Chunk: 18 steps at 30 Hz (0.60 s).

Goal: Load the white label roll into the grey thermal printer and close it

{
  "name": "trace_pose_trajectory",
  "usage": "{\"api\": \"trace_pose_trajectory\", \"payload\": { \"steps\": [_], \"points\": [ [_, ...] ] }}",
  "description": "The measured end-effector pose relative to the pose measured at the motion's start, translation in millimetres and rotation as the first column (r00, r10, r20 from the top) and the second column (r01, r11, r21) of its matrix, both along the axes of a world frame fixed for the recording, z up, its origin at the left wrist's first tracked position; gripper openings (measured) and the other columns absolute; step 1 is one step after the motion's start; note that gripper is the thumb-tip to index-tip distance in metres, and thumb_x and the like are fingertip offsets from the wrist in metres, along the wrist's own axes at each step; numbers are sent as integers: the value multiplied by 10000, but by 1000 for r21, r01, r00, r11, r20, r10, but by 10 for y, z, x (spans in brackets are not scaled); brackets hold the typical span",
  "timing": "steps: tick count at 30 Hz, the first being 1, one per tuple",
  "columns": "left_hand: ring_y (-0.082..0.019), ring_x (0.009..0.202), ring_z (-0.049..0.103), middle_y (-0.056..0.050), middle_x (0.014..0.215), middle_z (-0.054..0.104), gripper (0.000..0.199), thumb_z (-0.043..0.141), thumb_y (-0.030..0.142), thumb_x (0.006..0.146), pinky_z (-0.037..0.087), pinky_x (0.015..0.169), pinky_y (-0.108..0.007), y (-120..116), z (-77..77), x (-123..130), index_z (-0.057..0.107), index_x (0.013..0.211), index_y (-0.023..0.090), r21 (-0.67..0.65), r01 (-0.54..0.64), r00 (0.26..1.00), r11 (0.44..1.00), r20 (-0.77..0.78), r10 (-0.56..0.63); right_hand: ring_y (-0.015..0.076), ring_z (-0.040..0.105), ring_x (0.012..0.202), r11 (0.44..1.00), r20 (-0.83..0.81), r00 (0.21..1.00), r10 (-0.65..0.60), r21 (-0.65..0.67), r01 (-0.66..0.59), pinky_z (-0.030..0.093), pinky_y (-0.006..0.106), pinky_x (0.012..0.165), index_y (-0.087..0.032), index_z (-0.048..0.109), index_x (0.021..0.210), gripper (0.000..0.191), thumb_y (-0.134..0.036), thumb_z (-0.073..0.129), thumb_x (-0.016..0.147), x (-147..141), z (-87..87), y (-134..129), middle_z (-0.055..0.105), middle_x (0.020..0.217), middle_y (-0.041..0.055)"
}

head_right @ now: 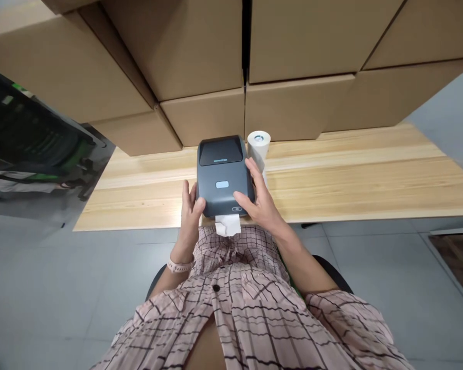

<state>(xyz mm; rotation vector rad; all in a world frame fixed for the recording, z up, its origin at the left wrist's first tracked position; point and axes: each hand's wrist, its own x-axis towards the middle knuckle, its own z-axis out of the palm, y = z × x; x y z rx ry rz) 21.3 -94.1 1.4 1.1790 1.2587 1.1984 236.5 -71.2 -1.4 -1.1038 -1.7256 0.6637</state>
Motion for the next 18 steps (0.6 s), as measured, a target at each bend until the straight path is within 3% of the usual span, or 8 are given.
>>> {"api": "trace_pose_trajectory", "payload": {
  "steps": [3,9,13,16,18],
  "points": [
    [-375,1652,284,-122,1800,232,1041,699,624,923,361,1326,-494,73,39,52,126,1725,289,-15,-2,1000,1000,-20,1,285,272,1660,996,-6,999,32,-80,-32,378,537,1312,-303,21,1733,848,-506,511,1071,17,-39,-13,190,1816,108],
    [-357,1536,475,-123,1644,506,820,655,624,951,419,1286,-501,79,144,102,386,1643,276,89,25,997,996,-68,-19,269,210,1677,989,-7,999,34,-143,-34,325,532,1333,-279,-37,1732,866,-518,482,1081,18,-53,-27,148,1824,109],
    [-340,1530,473,-115,1650,498,818,664,666,931,432,1260,-471,27,97,77,415,1614,292,108,16,996,994,-90,-7,263,220,1675,996,38,999,3,-95,1,360,518,1319,-251,-82,1728,843,-468,433,1097,-25,-69,-48,147,1823,124],
    [-285,1386,596,-124,1617,518,789,716,646,907,537,1112,-421,-216,3,30,443,1564,304,38,-104,991,994,-81,107,276,218,1677,998,66,997,-49,-28,51,330,560,1330,-293,57,1732,745,-428,425,1099,-41,-43,-66,167,1822,95],
    [-232,1096,700,-109,1310,710,587,695,647,921,581,959,-394,-419,-39,9,619,1350,254,20,-224,973,974,-47,225,296,217,1676,998,111,992,-58,20,56,286,604,1340,-337,251,1695,623,-401,421,1100,-45,-7,-77,182,1822,50]
  ]
}}
